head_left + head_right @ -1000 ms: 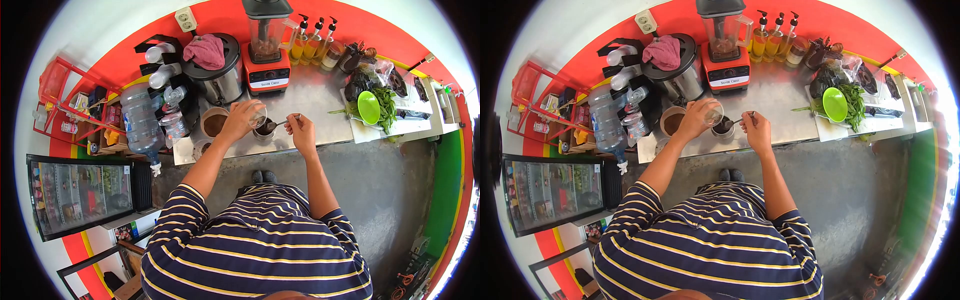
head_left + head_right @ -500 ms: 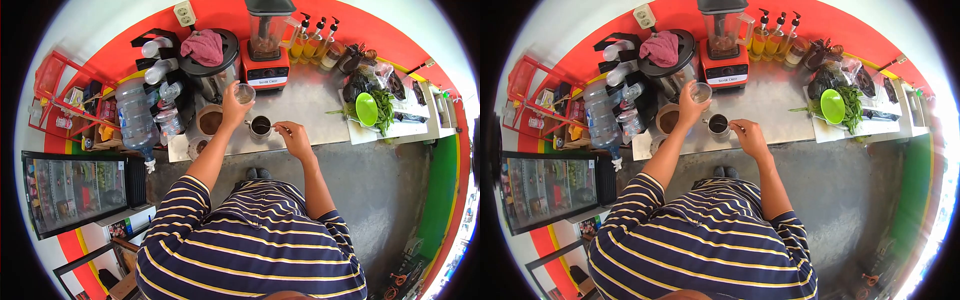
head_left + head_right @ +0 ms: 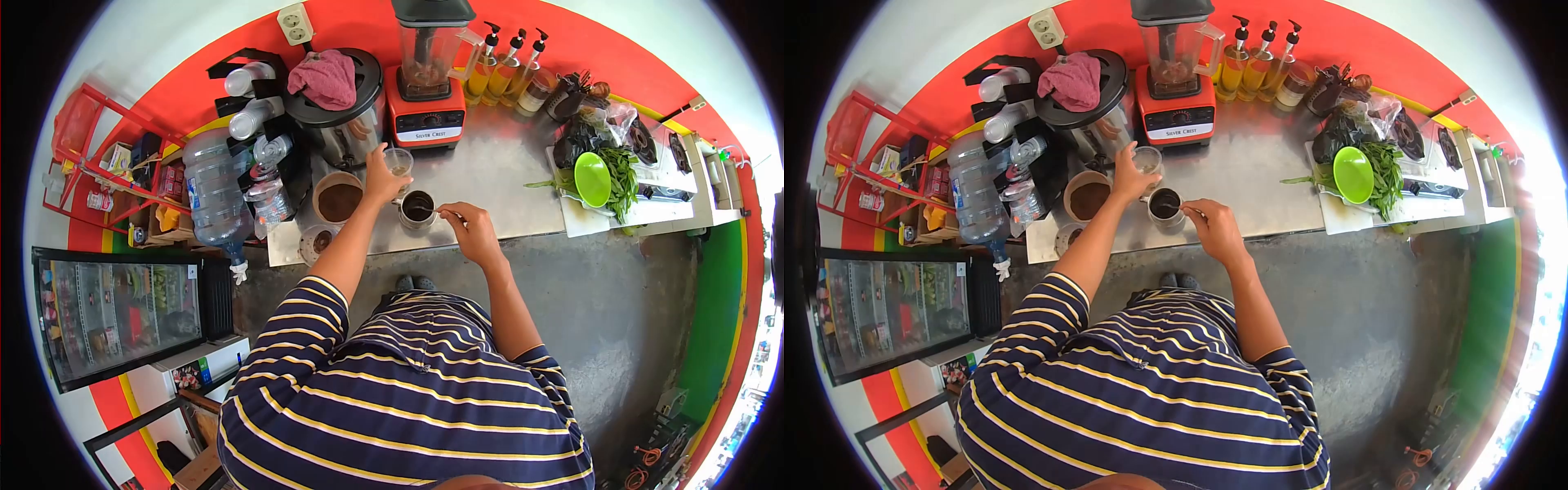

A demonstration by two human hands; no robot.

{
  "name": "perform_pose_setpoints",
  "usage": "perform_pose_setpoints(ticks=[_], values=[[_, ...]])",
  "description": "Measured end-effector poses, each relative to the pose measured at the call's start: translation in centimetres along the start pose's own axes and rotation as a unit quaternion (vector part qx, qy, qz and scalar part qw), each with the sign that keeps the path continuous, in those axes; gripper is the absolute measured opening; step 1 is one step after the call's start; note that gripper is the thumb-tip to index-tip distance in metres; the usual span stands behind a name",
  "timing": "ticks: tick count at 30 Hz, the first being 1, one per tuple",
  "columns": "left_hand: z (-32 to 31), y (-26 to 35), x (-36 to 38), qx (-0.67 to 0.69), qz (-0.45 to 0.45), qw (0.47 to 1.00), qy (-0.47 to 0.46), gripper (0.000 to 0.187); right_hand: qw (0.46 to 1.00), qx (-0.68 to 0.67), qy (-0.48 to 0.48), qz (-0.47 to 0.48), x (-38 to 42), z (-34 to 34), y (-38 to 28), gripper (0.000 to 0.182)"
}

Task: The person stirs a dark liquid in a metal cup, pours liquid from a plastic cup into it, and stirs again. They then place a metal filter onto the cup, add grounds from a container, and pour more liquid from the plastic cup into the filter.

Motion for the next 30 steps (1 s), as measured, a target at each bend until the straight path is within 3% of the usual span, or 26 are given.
perform_pose_setpoints(ticks=[5,11,13,16,18,19,21,24,30], values=[[0.1,0.0,1.0,-0.036,0.013,0.999,-0.025,0.123,0.999,0.032,0.018,0.031,-0.3,0.5,-0.1,0.016],[0.9,0.6,2.6,-0.039,0.051,0.996,-0.059,0.123,0.999,-0.028,-0.016,-0.009,-0.5,-0.5,0.5,0.016],[1.8,1.0,3.1,-0.045,0.059,0.995,-0.062,0.121,0.999,0.009,0.025,0.037,-0.9,0.3,-0.2,0.015],[2.3,0.4,4.0,-0.039,0.085,0.994,-0.063,0.108,1.000,-0.011,-0.022,0.002,-0.9,-0.3,0.5,0.015],[2.9,0.1,4.2,0.031,0.078,0.995,-0.055,0.091,1.000,-0.015,-0.016,0.002,-0.9,-0.2,0.7,0.015],[3.5,0.8,4.9,0.031,0.080,0.995,-0.054,0.091,1.000,-0.016,-0.007,0.004,-1.0,0.0,0.9,0.015],[5.3,5.5,7.5,-0.078,-0.068,0.995,-0.011,0.081,1.000,-0.014,-0.001,0.019,-1.1,0.0,0.9,0.015],[5.3,8.7,11.3,-0.178,-0.084,0.980,-0.026,0.082,0.999,-0.017,-0.008,0.029,-1.1,0.2,0.5,0.015],[1.8,8.1,14.4,-0.254,-0.092,0.962,-0.047,0.091,0.998,-0.022,-0.016,0.052,-0.6,0.2,0.8,0.015]])
Point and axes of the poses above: each hand's wrist, its own x-axis away from the middle knuckle, its own z-axis out of the back of the hand, y = z × x, the point moved 10 cm from there along -x, towards the middle knuckle, and after that the axes turned 9 degrees about z, right-handed, at the moved point
